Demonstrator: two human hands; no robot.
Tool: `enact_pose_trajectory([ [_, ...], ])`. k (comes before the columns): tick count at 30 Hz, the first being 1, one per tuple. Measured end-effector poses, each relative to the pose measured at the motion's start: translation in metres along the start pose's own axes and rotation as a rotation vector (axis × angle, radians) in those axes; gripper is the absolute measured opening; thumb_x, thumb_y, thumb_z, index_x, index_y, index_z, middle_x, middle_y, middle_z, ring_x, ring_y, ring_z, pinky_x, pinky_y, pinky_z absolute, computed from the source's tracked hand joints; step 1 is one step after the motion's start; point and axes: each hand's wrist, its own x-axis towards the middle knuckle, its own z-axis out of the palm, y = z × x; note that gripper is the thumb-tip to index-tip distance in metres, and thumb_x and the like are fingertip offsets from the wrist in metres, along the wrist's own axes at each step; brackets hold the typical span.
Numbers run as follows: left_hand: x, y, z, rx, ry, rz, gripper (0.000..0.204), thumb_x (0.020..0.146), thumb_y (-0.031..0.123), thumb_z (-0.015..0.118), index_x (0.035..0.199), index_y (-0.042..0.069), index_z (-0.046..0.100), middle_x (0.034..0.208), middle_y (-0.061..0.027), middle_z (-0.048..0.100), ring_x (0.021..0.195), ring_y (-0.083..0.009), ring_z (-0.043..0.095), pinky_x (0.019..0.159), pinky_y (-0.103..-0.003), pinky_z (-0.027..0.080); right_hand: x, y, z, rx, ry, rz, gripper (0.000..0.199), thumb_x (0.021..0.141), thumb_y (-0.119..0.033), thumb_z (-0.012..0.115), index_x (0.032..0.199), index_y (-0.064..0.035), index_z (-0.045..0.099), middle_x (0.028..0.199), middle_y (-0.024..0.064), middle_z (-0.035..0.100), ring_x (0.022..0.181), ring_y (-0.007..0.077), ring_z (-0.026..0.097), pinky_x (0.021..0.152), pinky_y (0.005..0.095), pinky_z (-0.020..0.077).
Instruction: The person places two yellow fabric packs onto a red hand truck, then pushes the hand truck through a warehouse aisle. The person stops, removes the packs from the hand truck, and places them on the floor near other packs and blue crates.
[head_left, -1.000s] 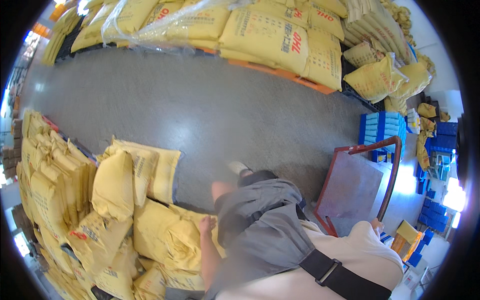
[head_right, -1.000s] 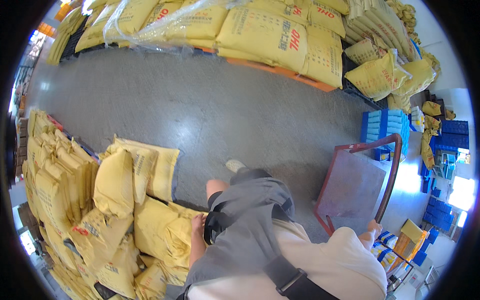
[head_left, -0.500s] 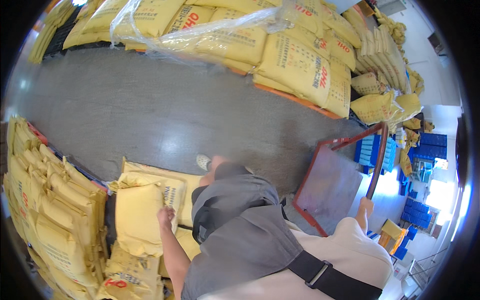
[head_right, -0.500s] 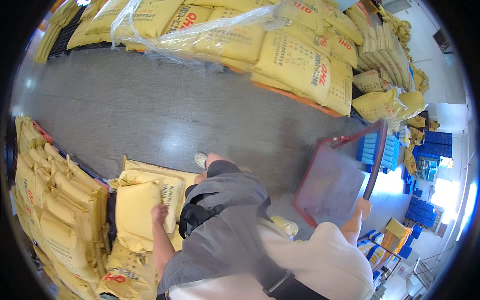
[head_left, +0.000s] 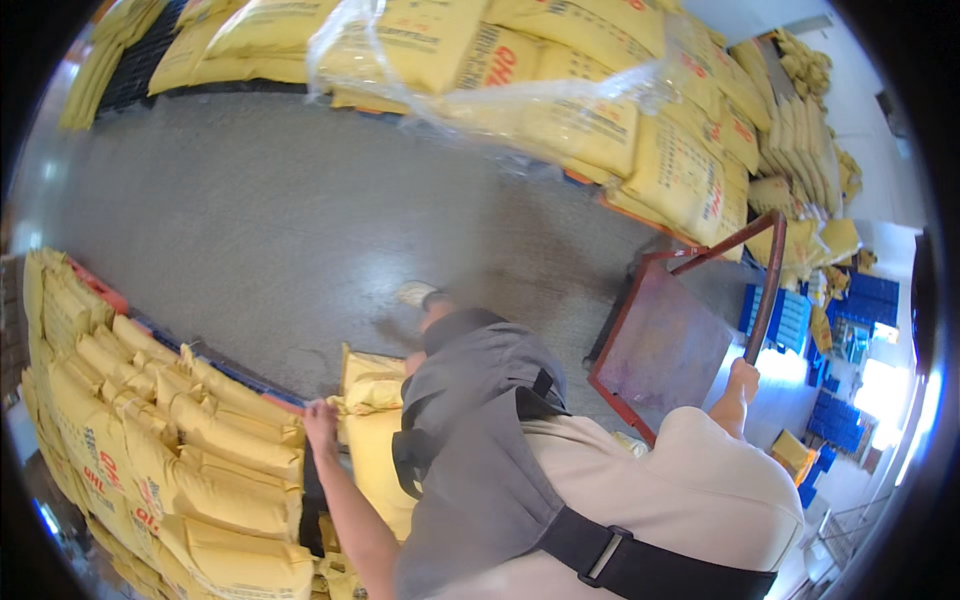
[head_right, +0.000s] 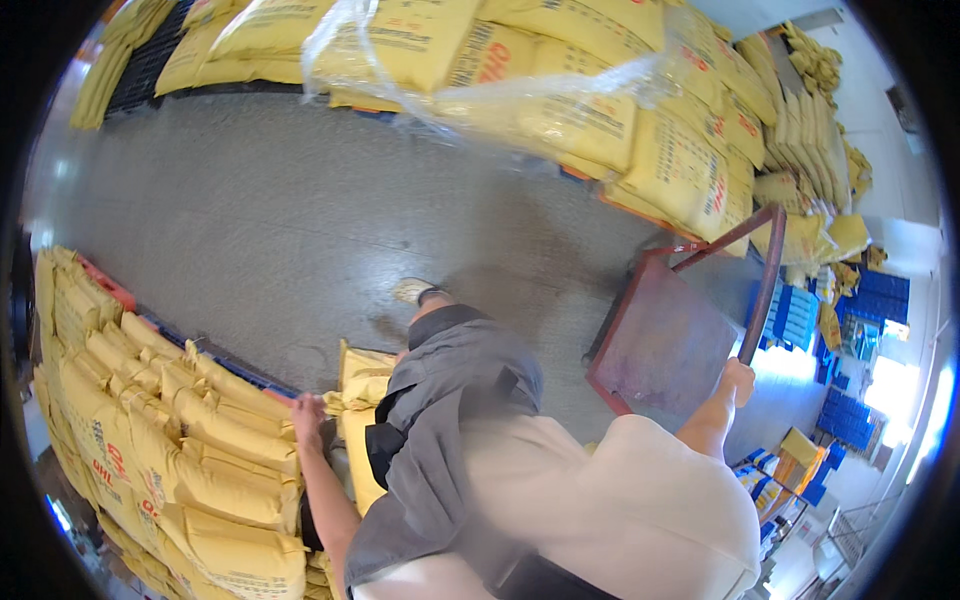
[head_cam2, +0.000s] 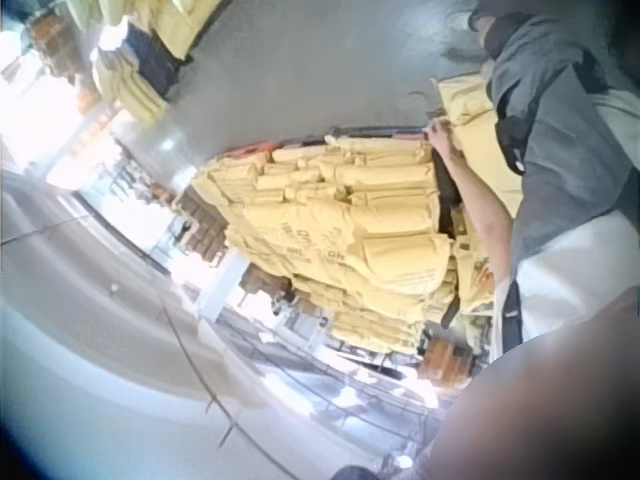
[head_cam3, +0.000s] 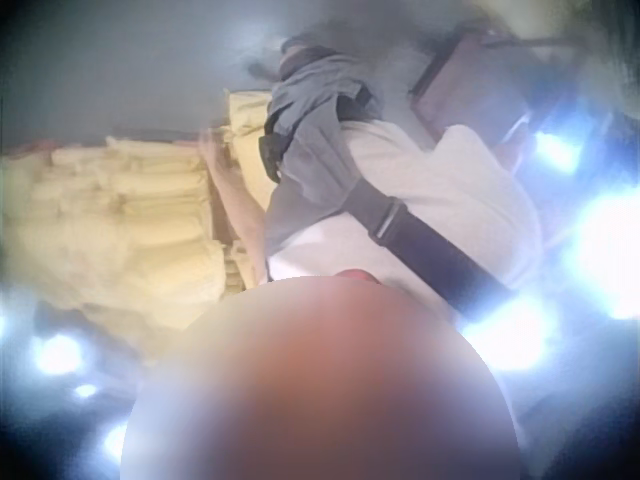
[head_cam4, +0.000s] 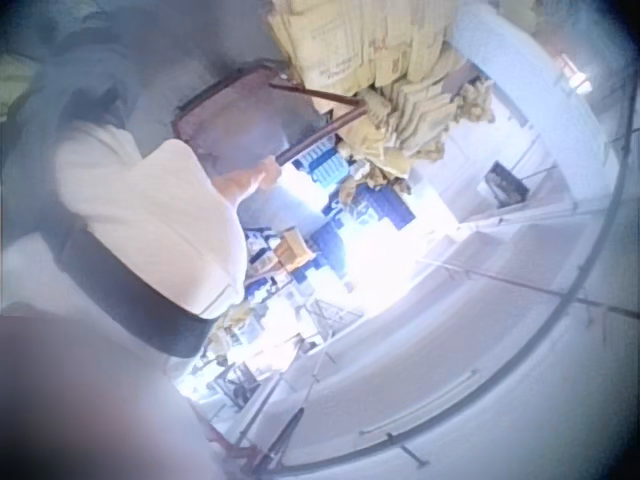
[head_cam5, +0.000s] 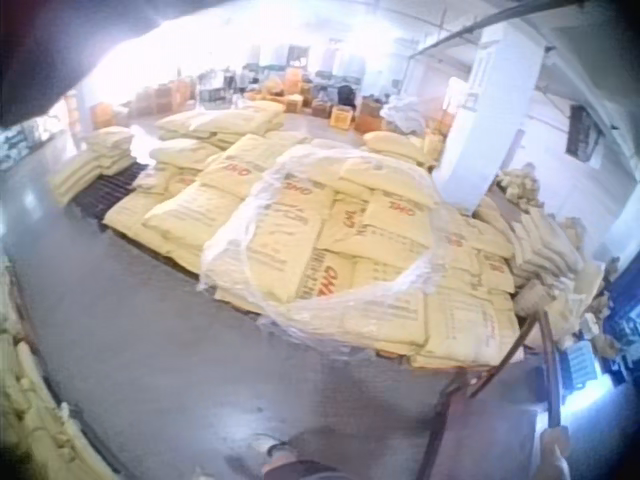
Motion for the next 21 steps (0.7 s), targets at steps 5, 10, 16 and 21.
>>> enact_pose_trajectory([
  [5,0.026,-0.080,-0.126,-0.277,0.084,-0.375,0.026,0.099,0.029,0.056,0.082,0.010,0.064,0.068,-0.0035,0.064,0.055,-0.0168,0.061,0.047,-0.030,0.047,-0.143,-0.096,-0.026,0.012,0.059,-0.021,0.047,0.080,-0.038,0.057,0.110,-0.0077,0.076,0.118,0.0181,0.073,0.112,0.0369,0.069,0.096,0.0491,0.0530],
  [10,0.094,-0.147,-0.232,-0.482,0.151,-0.754,0.023,0.101,0.027,0.055,0.095,0.007,0.063,0.092,-0.0091,0.068,0.084,-0.0232,0.068,0.070,-0.038,0.057,-0.291,-0.175,-0.053,-0.015,0.112,-0.127,0.048,0.084,-0.040,0.055,0.110,-0.0051,0.076,0.118,0.0183,0.072,0.114,0.0388,0.067,0.098,0.0493,0.0520],
  [16,0.232,-0.011,-0.375,-0.363,0.146,-0.401,0.023,0.097,0.024,0.058,0.097,0.001,0.062,0.084,-0.0090,0.067,0.068,-0.0213,0.064,0.061,-0.033,0.054,-0.532,-0.271,-0.119,0.078,0.099,-0.156,0.052,0.083,-0.038,0.054,0.114,-0.0009,0.074,0.121,0.0214,0.070,0.113,0.0383,0.068,0.099,0.0483,0.0514],
  [21,0.364,0.218,-0.515,-0.479,0.136,-0.204,0.021,0.101,0.023,0.057,0.105,0.002,0.059,0.085,-0.0084,0.066,0.070,-0.0158,0.062,0.058,-0.027,0.050,-0.712,-0.324,-0.156,0.086,0.083,-0.115,0.049,0.080,-0.034,0.057,0.114,-0.0033,0.074,0.119,0.0195,0.072,0.111,0.0370,0.070,0.096,0.0477,0.0536],
])
